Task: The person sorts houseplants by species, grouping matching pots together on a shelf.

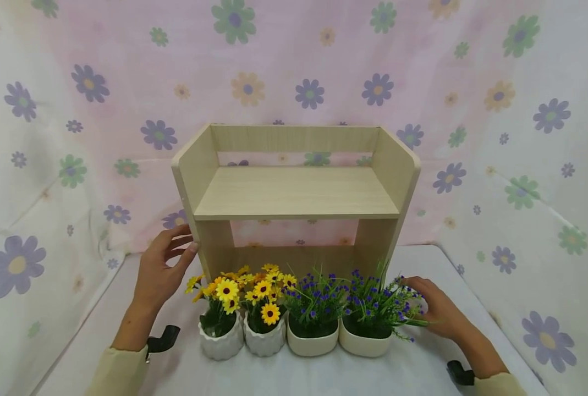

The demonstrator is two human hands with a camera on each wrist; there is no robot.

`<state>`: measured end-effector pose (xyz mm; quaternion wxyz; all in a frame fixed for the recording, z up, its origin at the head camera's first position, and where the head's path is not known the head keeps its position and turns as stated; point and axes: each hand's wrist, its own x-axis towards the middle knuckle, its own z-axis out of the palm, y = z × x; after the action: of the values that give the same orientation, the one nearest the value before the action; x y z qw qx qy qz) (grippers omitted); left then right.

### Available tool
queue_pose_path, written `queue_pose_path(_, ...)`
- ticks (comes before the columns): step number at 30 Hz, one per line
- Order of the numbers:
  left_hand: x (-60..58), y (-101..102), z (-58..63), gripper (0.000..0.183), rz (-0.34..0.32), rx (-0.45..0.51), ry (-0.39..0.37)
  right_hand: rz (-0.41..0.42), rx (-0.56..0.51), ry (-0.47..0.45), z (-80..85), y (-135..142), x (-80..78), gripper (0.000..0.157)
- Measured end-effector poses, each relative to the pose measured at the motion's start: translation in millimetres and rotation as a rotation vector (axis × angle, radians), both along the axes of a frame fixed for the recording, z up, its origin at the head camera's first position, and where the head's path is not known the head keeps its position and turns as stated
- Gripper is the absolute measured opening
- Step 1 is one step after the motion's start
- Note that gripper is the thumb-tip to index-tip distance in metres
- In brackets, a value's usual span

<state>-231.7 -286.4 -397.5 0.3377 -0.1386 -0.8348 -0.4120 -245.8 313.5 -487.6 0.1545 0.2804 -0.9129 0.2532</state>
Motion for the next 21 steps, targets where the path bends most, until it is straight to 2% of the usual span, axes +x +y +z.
queue_pose_path(6, -0.6, 9.1, -2.3, 0.056, -0.007, 0.006, -0.025, 0.067, -0.066, -0.136, -3.7, -0.3, -0.7, 0.059)
queue_pose_path(10, 1.1, 11.2, -0.8, 0.058, -0.009, 0.002, -0.057, 0.11, -0.065, -0.266, -3.5, -1.4, 2.0, 0.061)
queue_pose_path(14, 2.9, 11.5, 1.8, 0.057, 0.005, -0.007, -0.09, 0.007, -0.013, -0.448, 0.3, -2.1, 12.7, 0.077)
queue_pose_path(16, 3.1, 11.5, 3.1, 0.056, 0.005, -0.011, -0.093, -0.036, -0.022, -0.529, 1.9, -3.1, 16.0, 0.078)
queue_pose_path(18, 3.5, 11.6, 4.4, 0.056, 0.0, -0.01, -0.094, -0.007, -0.037, -0.56, 1.8, -5.3, 14.8, 0.076)
queue_pose_path(21, 4.2, 12.2, 6.0, 0.056, -0.002, -0.011, -0.097, 0.07, -0.038, -0.55, -0.1, -8.8, 10.1, 0.07)
